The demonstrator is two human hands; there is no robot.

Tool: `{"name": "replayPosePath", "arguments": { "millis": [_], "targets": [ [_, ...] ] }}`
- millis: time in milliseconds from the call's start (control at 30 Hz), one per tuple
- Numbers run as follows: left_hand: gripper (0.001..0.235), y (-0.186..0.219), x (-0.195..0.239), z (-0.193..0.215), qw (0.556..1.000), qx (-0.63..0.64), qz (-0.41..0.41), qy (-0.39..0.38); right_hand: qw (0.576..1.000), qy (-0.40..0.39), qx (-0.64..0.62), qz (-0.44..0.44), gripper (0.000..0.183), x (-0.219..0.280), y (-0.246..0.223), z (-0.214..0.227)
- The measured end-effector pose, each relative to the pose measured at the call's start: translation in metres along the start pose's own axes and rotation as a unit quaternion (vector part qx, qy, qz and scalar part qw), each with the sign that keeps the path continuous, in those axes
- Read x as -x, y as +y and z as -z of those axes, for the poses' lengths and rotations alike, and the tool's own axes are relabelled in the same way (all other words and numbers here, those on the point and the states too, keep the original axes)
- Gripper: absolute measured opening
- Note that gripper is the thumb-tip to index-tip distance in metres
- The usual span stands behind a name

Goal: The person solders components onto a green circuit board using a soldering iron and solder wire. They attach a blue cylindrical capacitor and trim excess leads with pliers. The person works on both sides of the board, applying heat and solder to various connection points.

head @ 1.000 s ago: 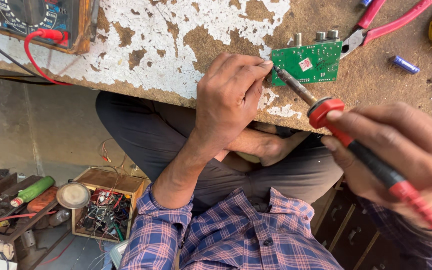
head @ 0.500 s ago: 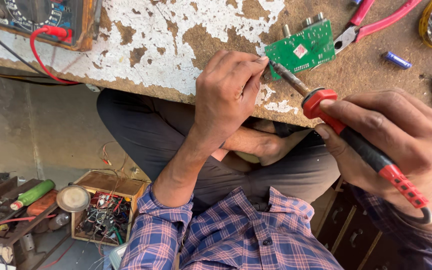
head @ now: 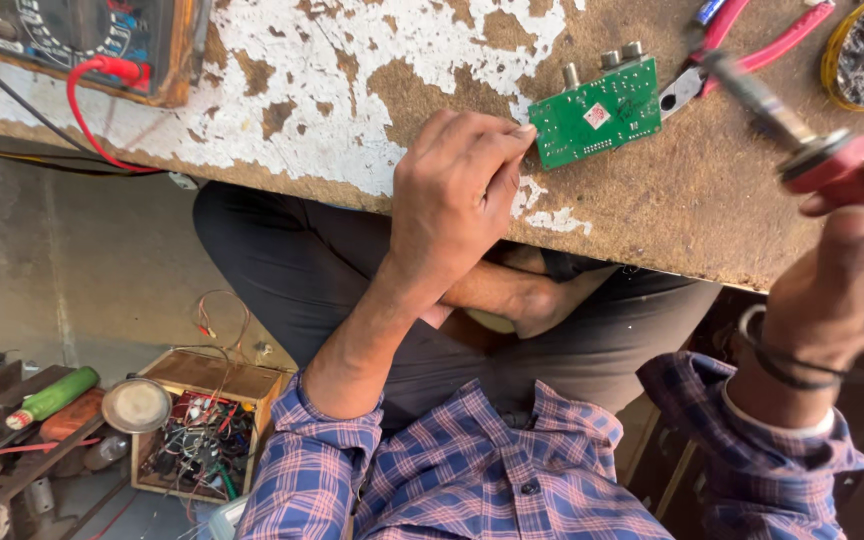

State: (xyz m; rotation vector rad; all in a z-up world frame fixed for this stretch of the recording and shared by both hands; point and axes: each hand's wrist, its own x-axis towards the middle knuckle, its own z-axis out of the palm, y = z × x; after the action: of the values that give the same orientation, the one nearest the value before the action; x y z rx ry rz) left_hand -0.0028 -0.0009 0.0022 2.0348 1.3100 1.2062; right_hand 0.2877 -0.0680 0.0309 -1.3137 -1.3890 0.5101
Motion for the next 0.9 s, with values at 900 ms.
{"name": "replayPosePath", "arguments": {
  "millis": [900],
  "targets": [
    [0.028, 0.008, -0.002, 0.000, 1.000, -0.019, 0.016, 0.011, 0.994, 0.105, -0.006, 0.011, 0.051, 0.003, 0.048, -0.008]
  ]
}}
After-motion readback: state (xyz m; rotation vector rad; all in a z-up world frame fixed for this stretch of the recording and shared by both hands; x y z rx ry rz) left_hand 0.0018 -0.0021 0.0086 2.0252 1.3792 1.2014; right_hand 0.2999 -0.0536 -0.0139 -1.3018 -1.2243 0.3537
